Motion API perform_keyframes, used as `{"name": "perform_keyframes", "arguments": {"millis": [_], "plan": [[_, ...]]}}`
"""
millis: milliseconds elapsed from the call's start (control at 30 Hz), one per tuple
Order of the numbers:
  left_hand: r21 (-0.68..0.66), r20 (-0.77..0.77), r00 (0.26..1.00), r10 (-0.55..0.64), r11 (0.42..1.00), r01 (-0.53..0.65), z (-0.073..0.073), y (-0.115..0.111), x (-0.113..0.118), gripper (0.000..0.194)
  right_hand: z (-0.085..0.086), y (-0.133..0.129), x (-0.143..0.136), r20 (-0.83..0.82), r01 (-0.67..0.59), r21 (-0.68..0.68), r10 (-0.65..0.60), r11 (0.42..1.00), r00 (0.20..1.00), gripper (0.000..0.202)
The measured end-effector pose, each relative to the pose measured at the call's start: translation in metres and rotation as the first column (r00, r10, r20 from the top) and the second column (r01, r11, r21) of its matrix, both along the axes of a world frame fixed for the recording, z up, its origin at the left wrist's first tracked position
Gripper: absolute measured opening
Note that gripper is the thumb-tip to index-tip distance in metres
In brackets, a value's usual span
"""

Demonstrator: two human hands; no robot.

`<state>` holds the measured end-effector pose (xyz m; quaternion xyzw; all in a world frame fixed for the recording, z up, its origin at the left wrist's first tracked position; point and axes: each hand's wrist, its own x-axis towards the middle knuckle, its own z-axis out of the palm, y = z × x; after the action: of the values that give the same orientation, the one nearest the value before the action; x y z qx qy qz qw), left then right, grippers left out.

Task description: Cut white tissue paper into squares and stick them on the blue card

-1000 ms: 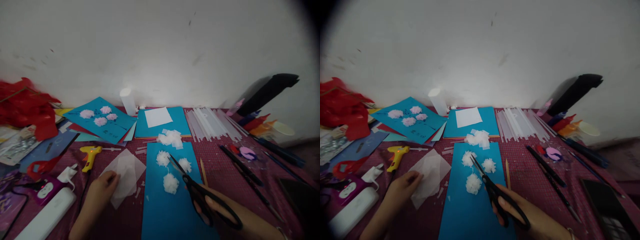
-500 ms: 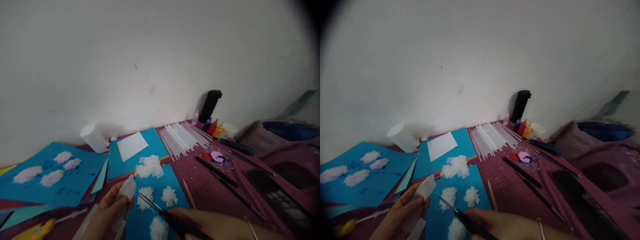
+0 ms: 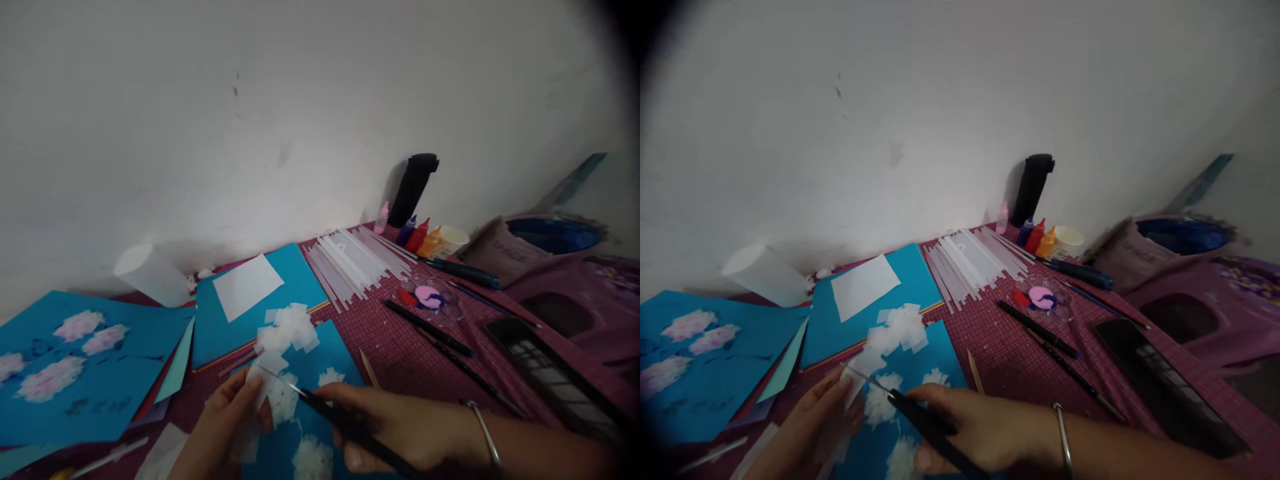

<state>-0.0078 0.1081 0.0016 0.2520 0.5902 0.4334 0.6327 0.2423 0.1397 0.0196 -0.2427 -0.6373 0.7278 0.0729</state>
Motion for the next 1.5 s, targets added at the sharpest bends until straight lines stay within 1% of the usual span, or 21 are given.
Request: {"name": "perform_keyframes", "arguments": {"millis": [100, 167, 300, 367, 467, 567, 733, 800, 900, 1000, 1067, 1167, 1233, 1300, 1333, 1400, 1500], "plan": [[0.012, -0.113, 0.993, -0.026, 1.000, 0.027, 0.001, 0.004, 0.003, 0.040, 0.004, -0.001, 0.003, 0.067, 0.035, 0.143, -0.045, 0.989, 0.997, 0.077], [0.003, -0.131, 0.991, -0.018, 1.000, 0.018, 0.002, 0.005, 0.006, 0.039, 0.006, -0.001, 0.005, 0.086, 0.051, 0.209, -0.071, 0.976, 0.994, 0.076], [0.010, -0.120, 0.992, 0.033, 0.999, -0.032, 0.004, 0.008, 0.014, 0.039, 0.006, -0.001, 0.007, 0.090, 0.067, 0.228, -0.089, 0.971, 0.992, 0.071], [0.005, -0.119, 0.992, 0.040, 0.999, -0.040, 0.005, 0.011, 0.018, 0.039, 0.005, 0.001, 0.008, 0.072, 0.077, 0.199, -0.093, 0.977, 0.993, 0.068], [-0.004, -0.103, 0.993, 0.054, 0.998, -0.055, 0.008, 0.019, 0.023, 0.036, 0.001, 0.005, 0.009, 0.037, 0.081, 0.114, -0.086, 0.990, 0.996, 0.061], [-0.012, -0.073, 0.995, 0.060, 0.998, -0.061, 0.009, 0.028, 0.025, 0.037, -0.007, 0.009, 0.009, 0.011, 0.110, 0.052, -0.110, 0.993, 0.994, 0.057], [-0.014, -0.045, 0.999, 0.017, 1.000, -0.018, 0.008, 0.042, 0.028, 0.039, -0.025, 0.015, 0.006, -0.033, 0.194, 0.027, -0.193, 0.981, 0.981, 0.060], [-0.024, -0.058, 0.998, 0.026, 0.999, -0.028, 0.009, 0.046, 0.031, 0.040, -0.028, 0.017, 0.005, -0.050, 0.214, -0.004, -0.214, 0.977, 0.976, 0.062], [-0.027, -0.067, 0.997, 0.045, 0.999, -0.047, 0.011, 0.051, 0.034, 0.040, -0.027, 0.018, 0.005, -0.046, 0.235, -0.079, -0.239, 0.969, 0.970, 0.064], [-0.017, -0.046, 0.997, 0.060, 0.998, -0.061, 0.010, 0.053, 0.032, 0.039, -0.027, 0.019, 0.005, -0.020, 0.263, -0.167, -0.270, 0.950, 0.963, 0.064], [-0.013, -0.003, 0.999, 0.035, 0.999, -0.035, 0.008, 0.053, 0.028, 0.037, -0.030, 0.020, 0.003, -0.019, 0.304, -0.226, -0.316, 0.925, 0.948, 0.065], [-0.058, 0.086, 0.996, 0.022, 0.998, -0.017, 0.008, 0.047, 0.018, 0.036, -0.036, 0.024, 0.001, -0.023, 0.354, -0.276, -0.374, 0.894, 0.927, 0.065], [-0.108, 0.123, 0.992, 0.025, 0.994, -0.012, 0.009, 0.042, 0.012, 0.037, -0.038, 0.027, 0.000, -0.026, 0.344, -0.276, -0.365, 0.897, 0.931, 0.063], [-0.118, 0.127, 0.992, -0.010, 0.993, 0.025, 0.011, 0.038, 0.008, 0.033, -0.036, 0.030, 0.001, -0.050, 0.296, -0.269, -0.320, 0.916, 0.946, 0.062], [-0.107, 0.112, 0.993, -0.027, 0.993, 0.039, 0.012, 0.037, 0.006, 0.031, -0.034, 0.031, 0.003, -0.065, 0.265, -0.261, -0.291, 0.928, 0.955, 0.062], [-0.076, 0.057, 0.998, -0.015, 0.997, 0.020, 0.013, 0.038, 0.003, 0.029, -0.027, 0.034, 0.008, -0.062, 0.201, -0.221, -0.219, 0.954, 0.974, 0.066], [-0.034, -0.003, 1.000, 0.023, 0.999, -0.023, 0.015, 0.043, -0.001, 0.034, -0.014, 0.036, 0.018, 0.014, 0.134, -0.134, -0.133, 0.982, 0.991, 0.074]]}}
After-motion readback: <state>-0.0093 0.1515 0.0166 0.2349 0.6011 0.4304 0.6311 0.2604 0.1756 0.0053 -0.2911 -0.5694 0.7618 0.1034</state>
